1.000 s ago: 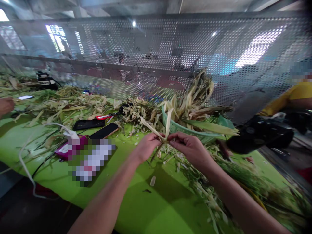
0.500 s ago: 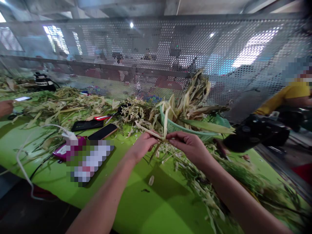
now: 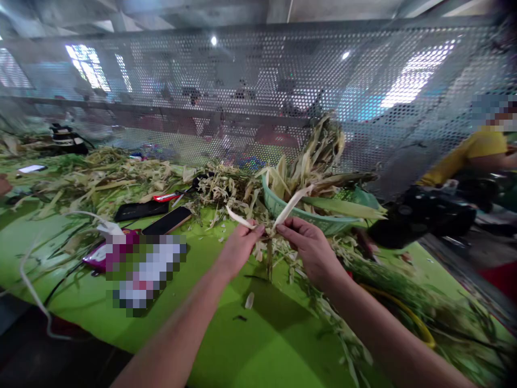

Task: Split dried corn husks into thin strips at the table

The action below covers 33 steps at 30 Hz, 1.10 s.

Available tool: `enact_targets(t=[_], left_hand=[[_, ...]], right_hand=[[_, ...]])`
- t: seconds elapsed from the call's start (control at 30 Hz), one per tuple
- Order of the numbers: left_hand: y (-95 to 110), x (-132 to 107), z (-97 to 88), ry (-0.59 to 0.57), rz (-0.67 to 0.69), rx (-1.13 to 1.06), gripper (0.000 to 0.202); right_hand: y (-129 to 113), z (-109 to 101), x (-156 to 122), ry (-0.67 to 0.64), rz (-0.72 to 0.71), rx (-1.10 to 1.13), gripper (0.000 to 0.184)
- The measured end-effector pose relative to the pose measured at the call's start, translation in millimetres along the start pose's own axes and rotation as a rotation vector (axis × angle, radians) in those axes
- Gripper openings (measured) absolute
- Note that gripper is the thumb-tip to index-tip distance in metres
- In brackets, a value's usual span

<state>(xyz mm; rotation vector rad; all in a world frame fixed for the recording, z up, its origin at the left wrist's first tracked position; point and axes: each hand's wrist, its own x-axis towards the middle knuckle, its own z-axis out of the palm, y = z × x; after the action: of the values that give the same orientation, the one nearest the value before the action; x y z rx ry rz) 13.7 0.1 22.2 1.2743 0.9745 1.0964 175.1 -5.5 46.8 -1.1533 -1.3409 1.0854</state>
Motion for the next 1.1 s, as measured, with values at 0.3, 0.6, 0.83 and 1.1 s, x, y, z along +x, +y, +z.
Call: enact_targets(t=[0.3,0.6,0.83,1.1], left_hand=[[-6.1,5.1,-2.5,0.069,-0.021,-0.104,0.033],[-4.2,7.6,-5.7,0.014,-0.025,-0.219,0.031],[-2.0,5.2,-7.0,-0.009,-0.051,-0.260,0.028],[5.4,2.0,-9.9,-0.066,0.028,-0.086,0.031]], right_hand=[[1.7,-2.9,4.5,0.001,-0.010,0.042,0.027],[-0.4,-12.8,9.8,0.021,-0.042,-0.027,0.029],[-3.1,-13.6,9.4,0.044,-0.035,-0.036,0.031],[-3.3,-15.2,6.6,-0.156,0.064,-0.109,0.035]])
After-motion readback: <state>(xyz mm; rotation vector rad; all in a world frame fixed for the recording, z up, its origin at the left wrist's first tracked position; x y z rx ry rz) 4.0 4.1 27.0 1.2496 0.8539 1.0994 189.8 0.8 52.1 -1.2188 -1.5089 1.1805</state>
